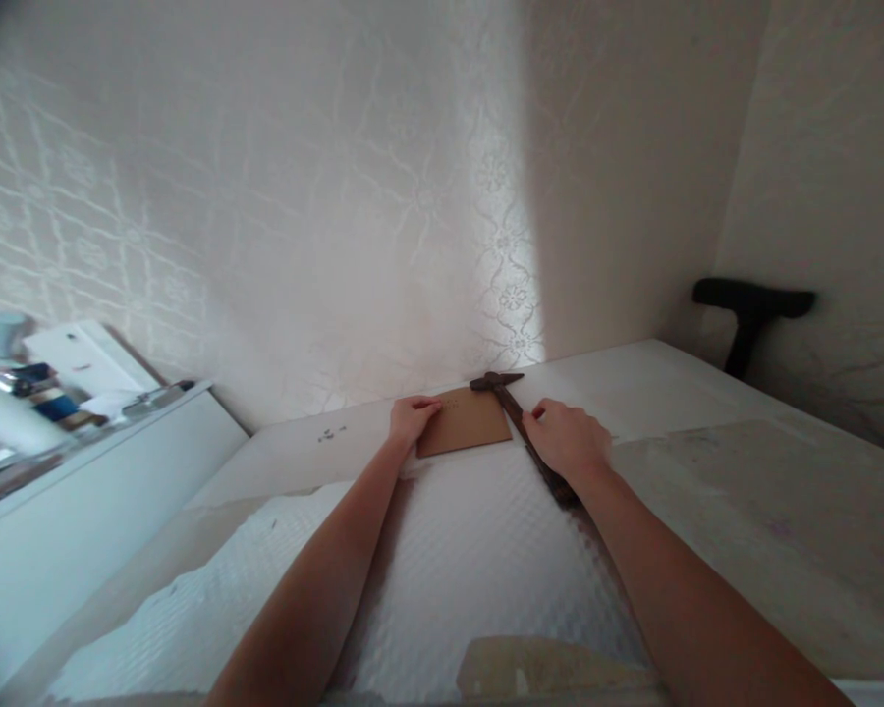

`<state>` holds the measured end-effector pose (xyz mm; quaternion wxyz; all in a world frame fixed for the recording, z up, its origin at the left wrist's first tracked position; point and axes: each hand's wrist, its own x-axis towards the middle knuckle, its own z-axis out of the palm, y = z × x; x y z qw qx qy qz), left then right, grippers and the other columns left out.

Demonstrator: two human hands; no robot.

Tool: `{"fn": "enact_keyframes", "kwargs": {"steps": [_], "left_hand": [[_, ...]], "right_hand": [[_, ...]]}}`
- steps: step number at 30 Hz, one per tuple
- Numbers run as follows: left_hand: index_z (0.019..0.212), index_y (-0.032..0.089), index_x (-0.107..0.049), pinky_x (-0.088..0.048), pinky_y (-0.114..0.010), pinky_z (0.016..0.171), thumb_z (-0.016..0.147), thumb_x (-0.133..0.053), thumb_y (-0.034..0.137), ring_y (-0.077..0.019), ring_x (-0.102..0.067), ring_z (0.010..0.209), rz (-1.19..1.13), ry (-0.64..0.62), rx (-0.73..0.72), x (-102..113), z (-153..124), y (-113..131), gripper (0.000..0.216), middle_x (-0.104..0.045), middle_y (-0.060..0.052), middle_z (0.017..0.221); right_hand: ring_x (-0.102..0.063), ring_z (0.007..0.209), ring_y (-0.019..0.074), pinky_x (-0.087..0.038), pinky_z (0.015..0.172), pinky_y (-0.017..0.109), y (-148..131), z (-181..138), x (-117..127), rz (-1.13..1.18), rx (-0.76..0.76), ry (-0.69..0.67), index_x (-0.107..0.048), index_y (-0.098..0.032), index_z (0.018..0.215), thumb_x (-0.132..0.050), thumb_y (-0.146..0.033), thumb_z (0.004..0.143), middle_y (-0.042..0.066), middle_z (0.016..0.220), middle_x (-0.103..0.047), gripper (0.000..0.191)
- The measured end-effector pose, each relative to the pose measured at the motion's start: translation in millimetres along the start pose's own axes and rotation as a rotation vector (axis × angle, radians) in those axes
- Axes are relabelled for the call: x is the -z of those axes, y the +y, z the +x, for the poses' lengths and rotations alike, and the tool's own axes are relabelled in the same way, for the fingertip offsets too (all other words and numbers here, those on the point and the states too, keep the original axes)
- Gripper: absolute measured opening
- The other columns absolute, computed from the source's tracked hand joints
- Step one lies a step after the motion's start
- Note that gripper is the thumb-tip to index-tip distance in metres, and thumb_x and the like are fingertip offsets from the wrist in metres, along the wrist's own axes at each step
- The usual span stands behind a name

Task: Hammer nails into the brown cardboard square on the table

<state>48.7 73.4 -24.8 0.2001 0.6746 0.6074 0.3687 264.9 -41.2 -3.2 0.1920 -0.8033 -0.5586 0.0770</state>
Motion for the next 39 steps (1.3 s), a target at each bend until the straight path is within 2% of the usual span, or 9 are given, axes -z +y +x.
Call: {"fn": "enact_keyframes", "kwargs": {"steps": [22,34,39], "left_hand": [[0.085,0.019,-0.072,-0.046,-0.025,0.076,0.074,-0.064,0.021,-0.0161,-0.063,0.082,0.006,-0.001,0.029,-1.0,4.1,-4.7,0.014,-0.070,-0.004,0.084],[0.086,0.019,-0.072,-0.045,-0.023,0.075,0.074,-0.063,0.020,-0.0157,-0.063,0.080,0.059,-0.018,0.009,1.8,-0.9,2.6,0.015,-0.070,-0.004,0.085],[0.088,0.019,-0.072,-0.044,-0.025,0.077,0.077,-0.060,0.023,-0.0176,-0.063,0.084,0.093,-0.004,0.003,4.3,-3.9,7.9,0.017,-0.070,-0.005,0.088]], "right_hand": [[-0.061,0.089,0.0306,-0.044,0.068,0.038,1.8,1.2,-0.3,0.028,-0.002,-0.015,-0.065,-0.025,0.100,-0.035,-0.049,0.079,0.013,0.092,-0.067,0.044],[-0.061,0.090,0.0310,-0.044,0.068,0.039,2.1,1.7,-1.4,0.004,0.011,-0.017,-0.064,-0.026,0.099,-0.034,-0.049,0.079,0.012,0.093,-0.066,0.043],[-0.060,0.093,0.0308,-0.044,0.070,0.040,1.2,1.0,0.2,-0.003,0.045,-0.066,-0.062,-0.028,0.099,-0.036,-0.055,0.077,0.010,0.096,-0.066,0.044]]}}
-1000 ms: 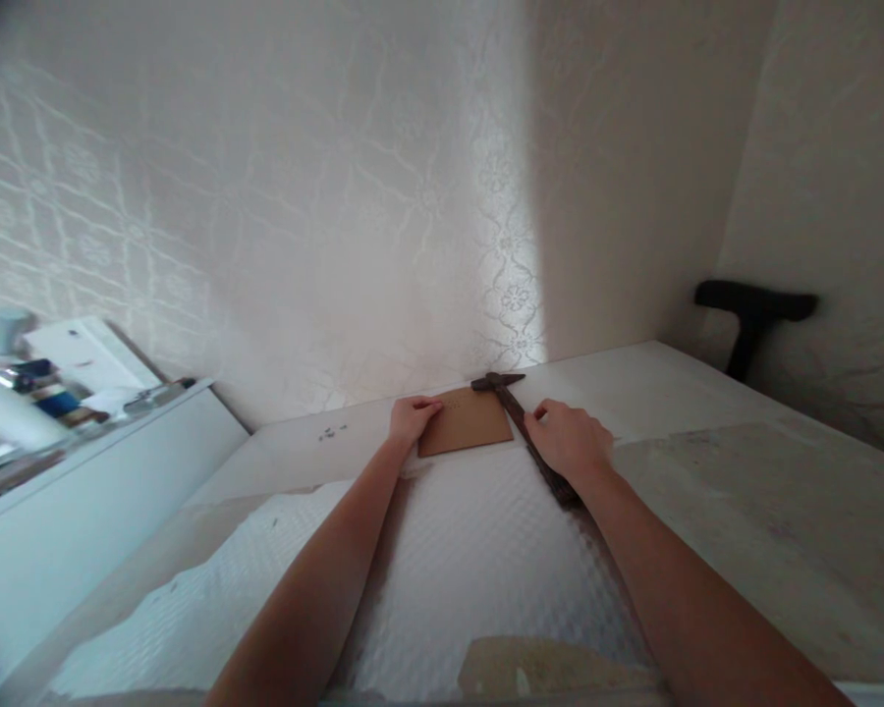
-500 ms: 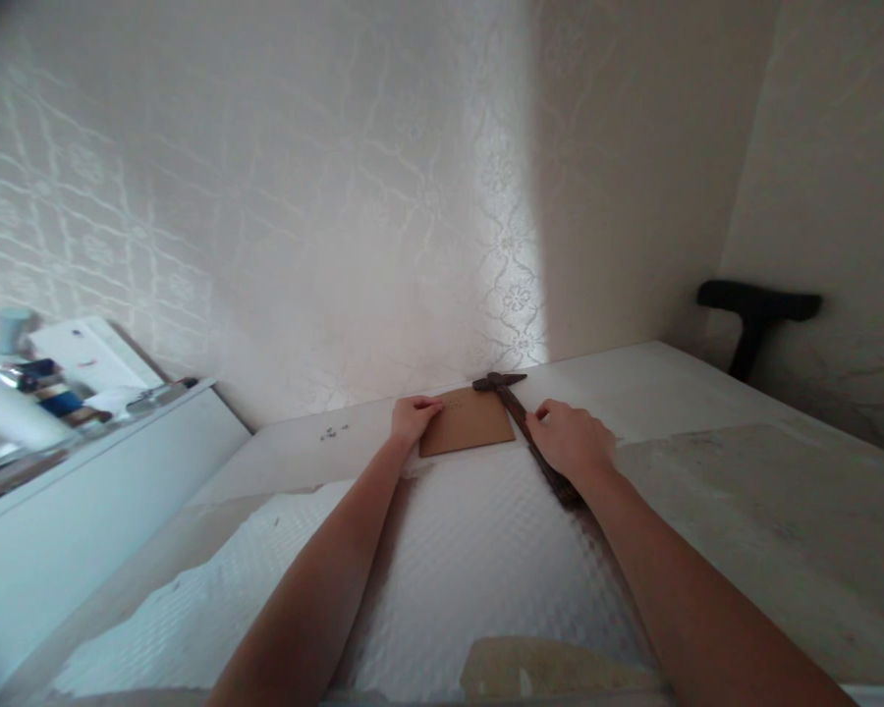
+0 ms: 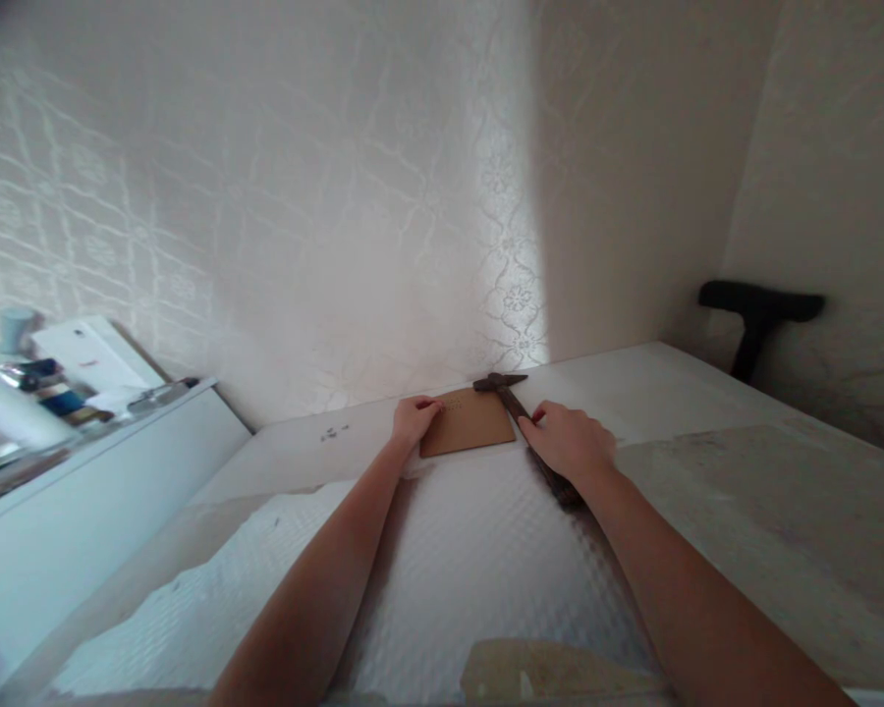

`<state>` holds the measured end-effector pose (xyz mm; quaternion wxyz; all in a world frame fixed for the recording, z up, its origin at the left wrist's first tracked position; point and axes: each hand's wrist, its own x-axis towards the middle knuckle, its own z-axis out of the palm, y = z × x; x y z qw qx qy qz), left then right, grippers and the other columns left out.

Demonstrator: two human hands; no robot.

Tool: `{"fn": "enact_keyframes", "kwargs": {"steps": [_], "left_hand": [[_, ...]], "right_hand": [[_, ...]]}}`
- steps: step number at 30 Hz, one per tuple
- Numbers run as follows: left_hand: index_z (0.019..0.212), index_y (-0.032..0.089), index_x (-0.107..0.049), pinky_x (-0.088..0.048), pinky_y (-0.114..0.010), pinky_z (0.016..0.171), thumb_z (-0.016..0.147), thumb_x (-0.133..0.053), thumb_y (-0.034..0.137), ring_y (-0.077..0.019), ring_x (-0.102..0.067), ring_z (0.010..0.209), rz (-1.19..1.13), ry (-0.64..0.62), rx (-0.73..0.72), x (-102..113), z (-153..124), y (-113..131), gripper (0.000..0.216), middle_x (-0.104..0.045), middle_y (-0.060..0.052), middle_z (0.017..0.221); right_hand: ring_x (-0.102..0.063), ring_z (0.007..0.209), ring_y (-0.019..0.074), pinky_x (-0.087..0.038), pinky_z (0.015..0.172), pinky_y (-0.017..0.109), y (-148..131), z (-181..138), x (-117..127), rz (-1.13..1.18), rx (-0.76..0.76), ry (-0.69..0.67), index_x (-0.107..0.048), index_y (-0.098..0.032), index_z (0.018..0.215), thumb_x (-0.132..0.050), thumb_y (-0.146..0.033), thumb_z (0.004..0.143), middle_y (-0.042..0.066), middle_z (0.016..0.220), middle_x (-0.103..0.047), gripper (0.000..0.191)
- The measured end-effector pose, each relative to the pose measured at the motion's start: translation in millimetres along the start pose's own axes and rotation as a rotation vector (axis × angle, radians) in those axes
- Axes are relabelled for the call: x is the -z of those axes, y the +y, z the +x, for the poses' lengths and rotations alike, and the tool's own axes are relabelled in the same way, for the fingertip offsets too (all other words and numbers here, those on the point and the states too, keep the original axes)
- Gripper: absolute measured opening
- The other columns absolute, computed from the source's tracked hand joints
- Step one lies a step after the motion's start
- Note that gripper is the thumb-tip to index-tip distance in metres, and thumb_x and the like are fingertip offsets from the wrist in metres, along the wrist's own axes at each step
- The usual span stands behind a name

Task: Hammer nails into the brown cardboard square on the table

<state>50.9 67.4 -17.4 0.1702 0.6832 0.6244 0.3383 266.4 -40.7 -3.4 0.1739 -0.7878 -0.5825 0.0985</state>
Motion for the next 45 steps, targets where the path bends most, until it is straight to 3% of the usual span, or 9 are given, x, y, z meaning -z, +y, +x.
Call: {"fn": "enact_keyframes", "kwargs": {"steps": [4,10,16,24,27,33,38,42,45], "left_hand": [[0.088,0.019,-0.071,-0.044,-0.026,0.077,0.079,-0.057,0.025,-0.0186,-0.062,0.086,0.018,0.012,0.003,1.7,-1.5,1.9,0.018,-0.070,-0.005,0.089],[0.090,0.019,-0.070,-0.044,-0.024,0.078,0.081,-0.054,0.026,-0.0174,-0.062,0.087,0.011,0.043,-0.008,2.3,-2.6,1.6,0.020,-0.069,-0.004,0.091],[0.110,0.017,-0.060,-0.042,-0.025,0.083,0.084,-0.049,0.022,-0.0163,-0.060,0.093,0.006,0.125,0.017,5.5,-8.4,2.0,0.029,-0.066,-0.006,0.101],[0.115,0.012,-0.054,-0.038,-0.029,0.092,0.084,-0.049,0.024,-0.0208,-0.053,0.107,0.104,0.050,-0.020,25.5,-44.3,1.7,0.034,-0.058,-0.013,0.115],[0.106,0.013,-0.060,-0.035,-0.028,0.095,0.083,-0.052,0.028,-0.0212,-0.052,0.109,0.169,-0.074,-0.117,30.3,-70.2,10.4,0.029,-0.059,-0.012,0.113],[0.127,0.015,-0.045,-0.027,-0.045,0.103,0.090,-0.034,0.041,-0.0273,-0.035,0.125,0.436,-0.230,-0.297,19.7,-113.0,29.1,0.046,-0.039,-0.014,0.136],[0.131,0.019,-0.039,-0.018,-0.056,0.103,0.091,-0.028,0.043,-0.0275,-0.029,0.129,0.443,-0.275,-0.330,24.0,-116.9,26.5,0.047,-0.035,-0.012,0.140],[0.133,0.022,-0.037,-0.011,-0.058,0.104,0.091,-0.029,0.043,-0.0267,-0.027,0.130,0.413,-0.327,-0.384,31.2,-111.6,19.6,0.048,-0.032,-0.010,0.142],[0.133,0.022,-0.037,-0.009,-0.059,0.104,0.091,-0.029,0.044,-0.0272,-0.027,0.130,0.404,-0.343,-0.385,31.5,-109.7,17.8,0.048,-0.033,-0.010,0.142]], "right_hand": [[-0.060,0.090,0.0309,-0.043,0.069,0.039,0.0,-0.3,2.3,-0.019,0.036,-0.066,-0.060,-0.025,0.098,-0.041,-0.064,0.070,0.010,0.095,-0.066,0.051],[-0.061,0.086,0.0286,-0.043,0.065,0.036,-1.0,-2.1,5.0,-0.073,0.059,-0.106,-0.061,-0.022,0.093,-0.050,-0.053,0.068,0.010,0.095,-0.065,0.042],[-0.062,0.085,0.0296,-0.044,0.064,0.035,-2.5,-1.6,3.7,-0.032,0.045,-0.028,-0.064,-0.017,0.087,-0.051,-0.049,0.069,0.014,0.089,-0.066,0.039],[-0.054,0.043,0.0162,-0.039,0.041,0.026,1.5,5.6,-5.0,0.676,-0.069,-0.263,-0.054,-0.013,0.097,-0.053,-0.036,0.074,0.001,0.050,-0.057,0.033],[-0.047,0.038,0.0114,-0.035,0.038,0.023,-1.3,1.5,1.3,0.866,-0.092,-0.336,-0.054,-0.017,0.078,-0.052,-0.032,0.077,-0.002,0.046,-0.050,0.016],[-0.040,0.036,0.0066,-0.033,0.036,0.018,-1.8,-10.1,6.5,1.046,-0.194,-0.505,-0.045,-0.018,0.056,-0.051,-0.026,0.078,-0.002,0.043,-0.045,0.024],[-0.035,0.031,0.0071,-0.025,0.032,0.018,2.8,-10.1,-9.9,0.922,0.027,-0.370,-0.053,-0.016,0.074,-0.047,-0.019,0.075,-0.007,0.038,-0.039,0.006],[-0.041,0.031,0.0104,-0.030,0.034,0.021,2.1,-11.1,-10.6,0.690,0.225,-0.149,-0.050,-0.013,0.117,-0.047,-0.024,0.075,-0.008,0.043,-0.046,0.043],[-0.054,0.046,0.0136,-0.041,0.044,0.023,-0.9,-14.5,-3.8,0.548,0.325,-0.026,-0.049,-0.018,0.125,-0.047,-0.030,0.076,-0.004,0.059,-0.059,0.051]]}}
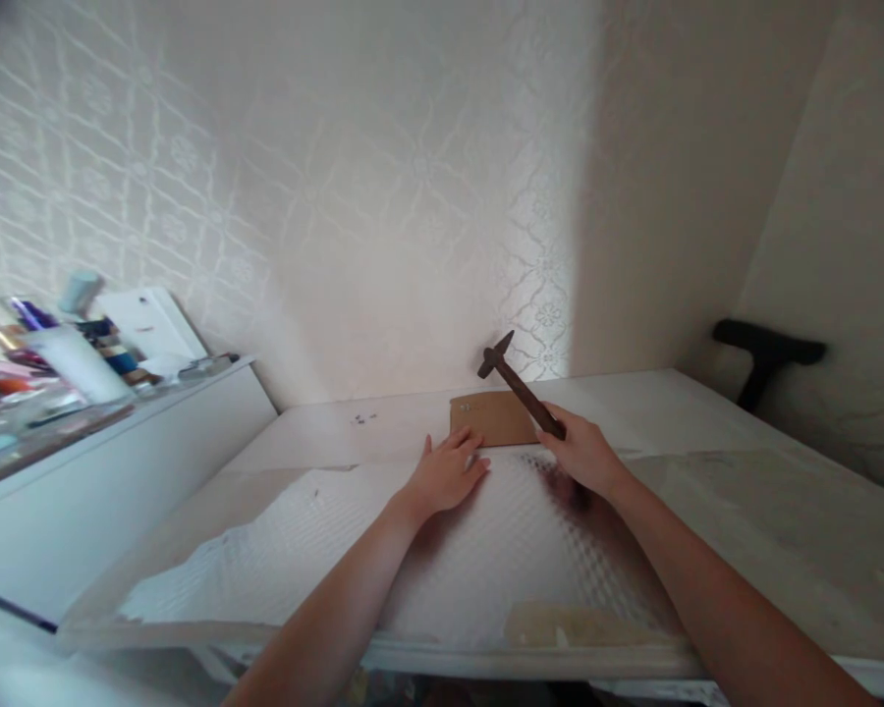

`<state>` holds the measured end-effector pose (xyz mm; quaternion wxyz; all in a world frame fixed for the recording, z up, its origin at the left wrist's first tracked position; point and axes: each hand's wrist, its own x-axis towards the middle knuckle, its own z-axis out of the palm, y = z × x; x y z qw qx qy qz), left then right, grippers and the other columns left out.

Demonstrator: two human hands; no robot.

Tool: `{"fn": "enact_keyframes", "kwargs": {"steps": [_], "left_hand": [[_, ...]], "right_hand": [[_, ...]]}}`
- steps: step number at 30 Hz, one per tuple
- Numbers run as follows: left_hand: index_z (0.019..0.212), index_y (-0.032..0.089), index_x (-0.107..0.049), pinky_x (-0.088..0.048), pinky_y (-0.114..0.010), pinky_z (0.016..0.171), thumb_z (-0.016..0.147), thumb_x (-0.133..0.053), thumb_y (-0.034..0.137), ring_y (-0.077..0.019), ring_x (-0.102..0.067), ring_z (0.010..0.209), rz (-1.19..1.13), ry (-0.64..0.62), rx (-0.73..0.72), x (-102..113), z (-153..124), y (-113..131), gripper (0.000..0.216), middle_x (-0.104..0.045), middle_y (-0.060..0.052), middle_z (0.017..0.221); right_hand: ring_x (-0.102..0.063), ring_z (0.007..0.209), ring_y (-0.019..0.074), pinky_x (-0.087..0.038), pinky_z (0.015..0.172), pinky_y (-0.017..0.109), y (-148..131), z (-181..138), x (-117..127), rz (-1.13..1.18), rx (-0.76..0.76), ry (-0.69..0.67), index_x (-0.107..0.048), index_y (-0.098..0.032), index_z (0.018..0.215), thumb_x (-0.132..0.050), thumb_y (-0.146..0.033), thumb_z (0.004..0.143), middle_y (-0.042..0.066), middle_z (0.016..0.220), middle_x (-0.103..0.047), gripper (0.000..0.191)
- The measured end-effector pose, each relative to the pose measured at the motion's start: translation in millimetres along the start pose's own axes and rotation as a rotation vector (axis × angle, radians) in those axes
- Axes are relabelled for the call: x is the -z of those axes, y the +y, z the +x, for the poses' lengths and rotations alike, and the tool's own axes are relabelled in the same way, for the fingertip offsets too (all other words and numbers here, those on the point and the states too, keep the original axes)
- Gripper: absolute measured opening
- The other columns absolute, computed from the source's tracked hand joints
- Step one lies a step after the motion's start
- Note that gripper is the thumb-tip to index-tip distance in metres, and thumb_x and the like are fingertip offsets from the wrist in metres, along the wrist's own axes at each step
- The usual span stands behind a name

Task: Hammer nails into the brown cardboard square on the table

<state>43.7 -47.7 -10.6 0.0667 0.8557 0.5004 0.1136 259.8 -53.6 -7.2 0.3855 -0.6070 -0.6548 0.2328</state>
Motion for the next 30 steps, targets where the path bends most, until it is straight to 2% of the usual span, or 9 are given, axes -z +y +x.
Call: {"fn": "enact_keyframes", "kwargs": {"steps": [3,4,5,9,13,20,25,28,30], "left_hand": [[0.133,0.022,-0.036,-0.008,-0.059,0.104,0.090,-0.031,0.044,-0.0271,-0.024,0.131,-0.011,-0.009,-0.003,0.1,0.0,1.3,0.049,-0.033,-0.011,0.141],[0.134,0.022,-0.036,-0.008,-0.060,0.104,0.090,-0.031,0.044,-0.0273,-0.024,0.132,-0.016,-0.016,-0.002,0.6,-0.3,2.1,0.049,-0.032,-0.011,0.142],[0.134,0.021,-0.035,-0.009,-0.060,0.103,0.090,-0.031,0.044,-0.0278,-0.023,0.132,-0.020,-0.021,-0.002,1.2,-0.8,2.8,0.050,-0.032,-0.011,0.142],[0.135,0.021,-0.033,-0.009,-0.061,0.103,0.090,-0.031,0.045,-0.0286,-0.021,0.132,-0.027,-0.038,0.009,3.6,-2.6,4.5,0.052,-0.029,-0.011,0.143],[0.136,0.022,-0.032,-0.010,-0.061,0.102,0.089,-0.031,0.045,-0.0293,-0.022,0.132,-0.035,-0.031,0.008,2.7,-2.7,3.7,0.052,-0.029,-0.011,0.143],[0.136,0.022,-0.032,-0.011,-0.063,0.101,0.089,-0.030,0.047,-0.0292,-0.023,0.132,-0.027,-0.032,0.009,1.1,-2.3,2.0,0.053,-0.028,-0.012,0.144],[0.135,0.023,-0.032,-0.013,-0.062,0.101,0.089,-0.030,0.047,-0.0290,-0.023,0.132,-0.024,-0.025,0.009,0.5,-2.4,1.1,0.052,-0.027,-0.010,0.144],[0.135,0.023,-0.032,-0.013,-0.063,0.101,0.089,-0.030,0.047,-0.0293,-0.022,0.132,-0.021,-0.028,0.009,0.5,-2.4,0.9,0.052,-0.026,-0.010,0.145],[0.136,0.023,-0.032,-0.013,-0.062,0.101,0.089,-0.030,0.047,-0.0291,-0.022,0.132,-0.020,-0.034,0.012,1.1,-2.5,1.1,0.052,-0.026,-0.010,0.144]], "right_hand": [[-0.061,0.073,0.0169,-0.047,0.060,0.024,-6.1,-3.4,1.1,-0.067,0.094,0.010,-0.050,-0.022,0.125,-0.049,-0.030,0.076,0.000,0.093,-0.067,0.050],[-0.062,0.075,0.0174,-0.048,0.061,0.025,-7.2,-4.9,0.2,-0.075,0.104,-0.007,-0.050,-0.022,0.126,-0.049,-0.030,0.076,0.000,0.097,-0.066,0.050],[-0.062,0.072,0.0174,-0.048,0.060,0.025,-7.9,-6.4,-1.1,-0.082,0.095,-0.033,-0.048,-0.022,0.127,-0.049,-0.030,0.077,0.001,0.095,-0.067,0.051],[-0.054,0.043,0.0150,-0.044,0.047,0.026,-8.0,-11.1,-7.3,-0.104,0.023,-0.132,-0.041,-0.020,0.133,-0.044,-0.029,0.079,-0.003,0.064,-0.065,0.055],[-0.051,0.039,0.0146,-0.043,0.046,0.025,-8.4,-11.0,-8.9,-0.108,0.053,-0.113,-0.041,-0.019,0.134,-0.045,-0.028,0.079,-0.004,0.057,-0.062,0.056],[-0.059,0.049,0.0168,-0.047,0.055,0.027,-10.6,-11.3,-4.2,-0.152,0.011,-0.086,-0.045,-0.023,0.132,-0.047,-0.029,0.078,-0.002,0.065,-0.067,0.054],[-0.055,0.041,0.0157,-0.047,0.052,0.028,-6.3,-9.6,-1.7,-0.114,0.026,-0.102,-0.044,-0.022,0.132,-0.046,-0.029,0.079,-0.003,0.064,-0.066,0.054],[-0.062,0.057,0.0168,-0.049,0.062,0.028,-3.3,-7.5,-1.3,-0.140,0.097,-0.044,-0.047,-0.020,0.129,-0.048,-0.028,0.078,0.001,0.082,-0.070,0.052],[-0.064,0.065,0.0178,-0.049,0.065,0.028,-2.3,-6.9,-1.2,-0.150,0.109,-0.052,-0.049,-0.021,0.128,-0.049,-0.027,0.077,0.001,0.087,-0.070,0.051]]}}
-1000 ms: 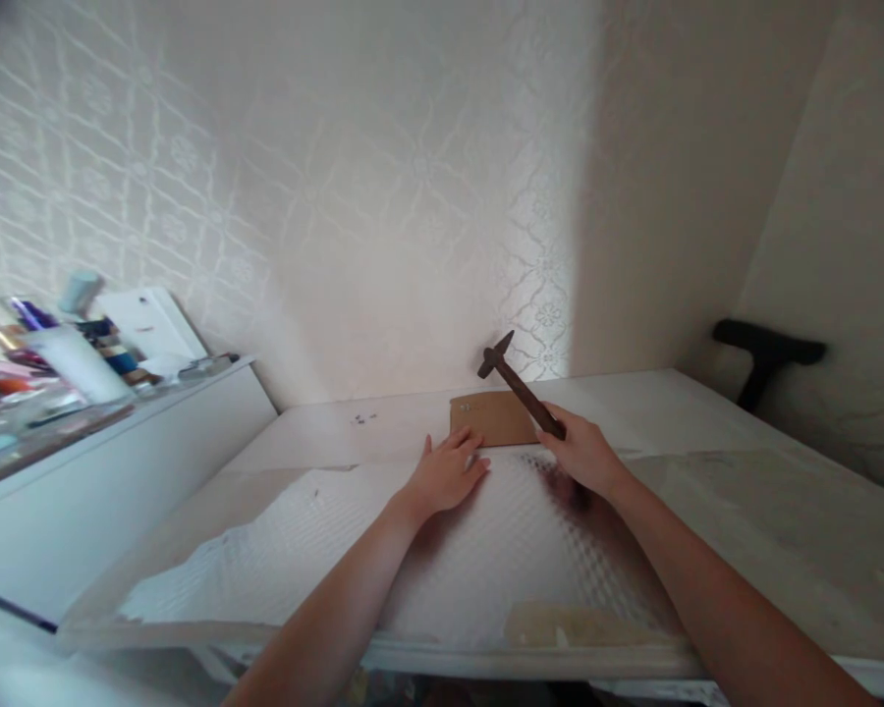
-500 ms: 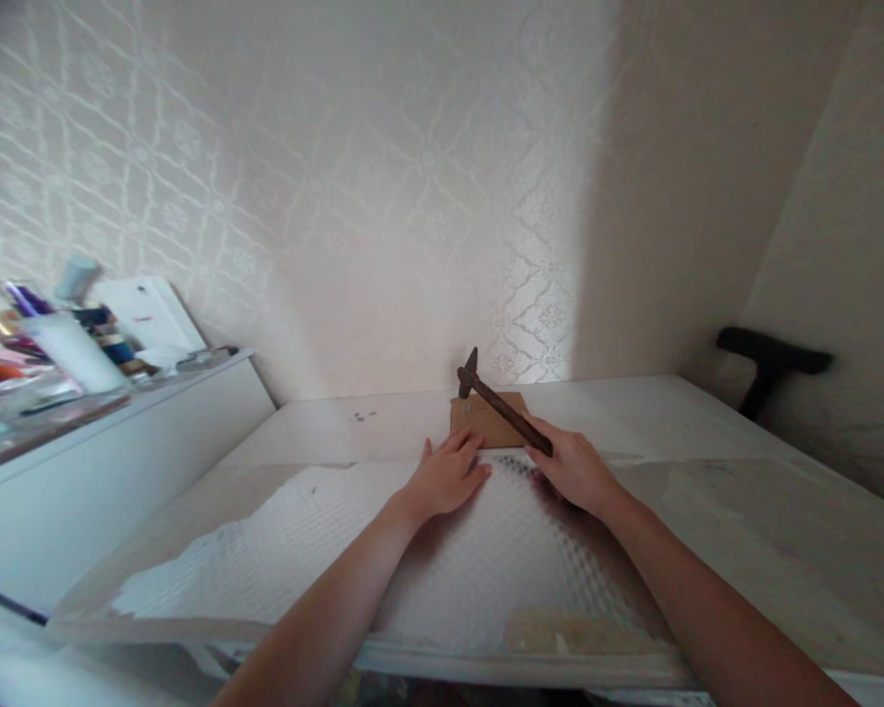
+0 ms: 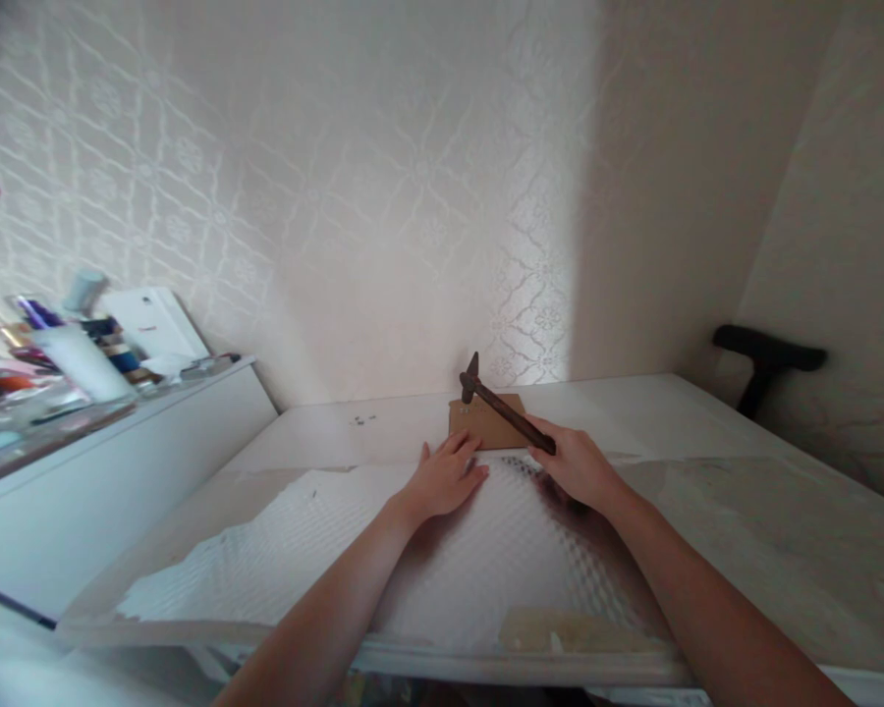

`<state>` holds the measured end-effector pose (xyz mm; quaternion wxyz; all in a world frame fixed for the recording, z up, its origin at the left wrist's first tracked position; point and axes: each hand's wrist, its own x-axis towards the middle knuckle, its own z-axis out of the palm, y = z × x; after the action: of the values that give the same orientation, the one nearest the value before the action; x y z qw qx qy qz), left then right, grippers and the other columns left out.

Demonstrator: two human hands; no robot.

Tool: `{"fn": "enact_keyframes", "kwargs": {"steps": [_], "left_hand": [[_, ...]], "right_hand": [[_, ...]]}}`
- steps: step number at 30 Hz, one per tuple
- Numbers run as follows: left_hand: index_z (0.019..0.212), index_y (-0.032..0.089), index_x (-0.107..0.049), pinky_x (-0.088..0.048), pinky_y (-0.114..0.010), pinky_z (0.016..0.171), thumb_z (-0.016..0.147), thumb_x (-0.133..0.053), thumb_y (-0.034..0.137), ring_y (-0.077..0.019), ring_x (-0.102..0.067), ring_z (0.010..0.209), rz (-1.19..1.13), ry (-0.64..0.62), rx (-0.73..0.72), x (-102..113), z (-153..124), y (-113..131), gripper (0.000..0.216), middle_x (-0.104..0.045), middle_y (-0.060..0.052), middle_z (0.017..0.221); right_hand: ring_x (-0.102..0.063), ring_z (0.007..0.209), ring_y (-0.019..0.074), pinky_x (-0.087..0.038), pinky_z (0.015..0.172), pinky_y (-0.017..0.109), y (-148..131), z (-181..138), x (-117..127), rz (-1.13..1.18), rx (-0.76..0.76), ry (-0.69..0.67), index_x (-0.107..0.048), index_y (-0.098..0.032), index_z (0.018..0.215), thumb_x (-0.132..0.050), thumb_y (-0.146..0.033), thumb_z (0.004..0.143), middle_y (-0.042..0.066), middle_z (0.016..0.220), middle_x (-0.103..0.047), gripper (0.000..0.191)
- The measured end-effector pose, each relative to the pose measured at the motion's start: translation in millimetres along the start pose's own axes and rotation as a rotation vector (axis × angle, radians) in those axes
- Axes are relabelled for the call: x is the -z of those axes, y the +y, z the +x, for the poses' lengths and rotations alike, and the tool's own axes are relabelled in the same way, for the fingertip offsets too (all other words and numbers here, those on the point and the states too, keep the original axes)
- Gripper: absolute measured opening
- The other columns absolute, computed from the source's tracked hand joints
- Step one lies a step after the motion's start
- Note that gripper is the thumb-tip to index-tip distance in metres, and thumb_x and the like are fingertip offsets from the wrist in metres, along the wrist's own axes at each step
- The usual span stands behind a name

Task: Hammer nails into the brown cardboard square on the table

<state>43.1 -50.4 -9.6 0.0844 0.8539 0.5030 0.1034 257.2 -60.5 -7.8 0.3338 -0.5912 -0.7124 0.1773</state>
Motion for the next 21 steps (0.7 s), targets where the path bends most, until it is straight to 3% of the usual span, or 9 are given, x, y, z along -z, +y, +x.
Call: {"fn": "enact_keyframes", "kwargs": {"steps": [3,8,21], "left_hand": [[0.136,0.023,-0.031,-0.013,-0.062,0.101,0.089,-0.029,0.047,-0.0289,-0.022,0.132,0.007,-0.010,0.004,1.0,-0.2,0.5,0.053,-0.026,-0.010,0.145],[0.137,0.021,-0.027,-0.016,-0.063,0.101,0.090,-0.024,0.049,-0.0287,-0.020,0.132,0.063,-0.027,-0.002,1.0,-0.4,0.0,0.055,-0.023,-0.010,0.146],[0.137,0.021,-0.026,-0.017,-0.062,0.100,0.089,-0.021,0.051,-0.0275,-0.021,0.132,0.088,-0.034,-0.004,1.0,-0.2,-0.9,0.057,-0.023,-0.010,0.146]], "right_hand": [[-0.065,0.072,0.0191,-0.050,0.068,0.029,1.2,0.8,-0.4,0.026,0.010,-0.027,-0.050,-0.022,0.128,-0.049,-0.025,0.077,0.000,0.088,-0.070,0.050],[-0.060,0.099,0.0213,-0.045,0.086,0.031,7.1,4.0,-3.2,0.070,0.119,0.089,-0.051,-0.018,0.127,-0.050,-0.025,0.077,0.003,0.112,-0.064,0.050],[-0.065,0.086,0.0214,-0.049,0.078,0.032,16.9,5.4,-7.5,0.037,0.165,0.114,-0.053,-0.024,0.125,-0.052,-0.027,0.076,0.002,0.105,-0.067,0.050]]}}
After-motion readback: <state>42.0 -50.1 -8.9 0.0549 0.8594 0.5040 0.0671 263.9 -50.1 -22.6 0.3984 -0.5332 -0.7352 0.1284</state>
